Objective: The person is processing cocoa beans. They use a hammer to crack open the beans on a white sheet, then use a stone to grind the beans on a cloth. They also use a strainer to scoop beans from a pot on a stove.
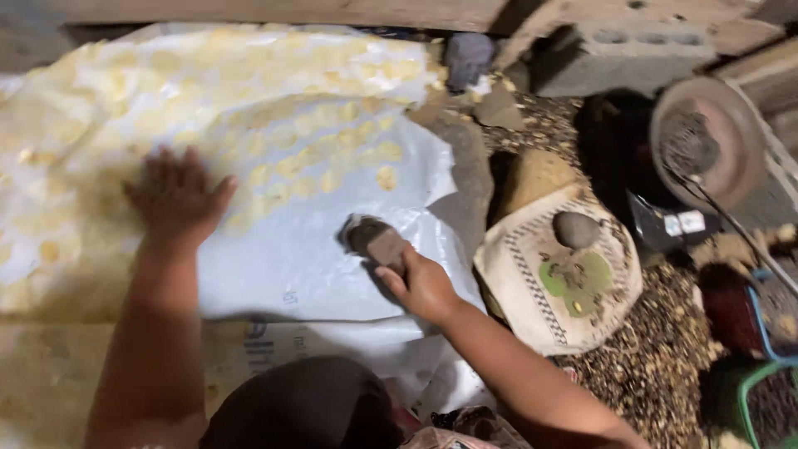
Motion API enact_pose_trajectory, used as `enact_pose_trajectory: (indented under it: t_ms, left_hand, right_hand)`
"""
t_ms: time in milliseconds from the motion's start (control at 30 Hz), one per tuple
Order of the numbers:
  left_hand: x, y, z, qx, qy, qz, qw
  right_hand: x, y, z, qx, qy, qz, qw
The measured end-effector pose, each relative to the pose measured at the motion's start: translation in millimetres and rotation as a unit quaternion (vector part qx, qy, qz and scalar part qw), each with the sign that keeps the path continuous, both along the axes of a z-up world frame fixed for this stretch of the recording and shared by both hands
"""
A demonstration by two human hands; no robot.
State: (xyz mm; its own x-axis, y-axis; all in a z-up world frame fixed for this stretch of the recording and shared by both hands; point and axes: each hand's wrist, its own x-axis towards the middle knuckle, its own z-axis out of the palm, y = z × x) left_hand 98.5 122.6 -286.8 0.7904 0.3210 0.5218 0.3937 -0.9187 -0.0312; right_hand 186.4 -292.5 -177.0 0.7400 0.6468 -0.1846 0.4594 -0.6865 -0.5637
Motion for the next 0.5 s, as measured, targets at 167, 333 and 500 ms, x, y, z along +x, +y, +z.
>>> enact_pose_trajectory:
  t_ms: [167, 333, 500]
  left_hand:
    - [-11.5, -25.9, 41.3, -0.066, 0.013, 0.019, 0.998]
    - [-90.6, -119.7, 79.9, -0.239, -0.021, -0.089, 0.967]
    - [-117.2, -144.4, 65.5, -0.238, -0.096, -0.082, 0.963]
  right_hand:
    - [66.1, -66.3, 62.7, -0.156, 0.031, 0.195, 0.968]
    - [113.5, -182.8, 174.5, -0.400, -0.026, 0.117, 0.909]
    - [175.3, -348.6, 203.7, -0.577, -0.108, -0.164, 0.793]
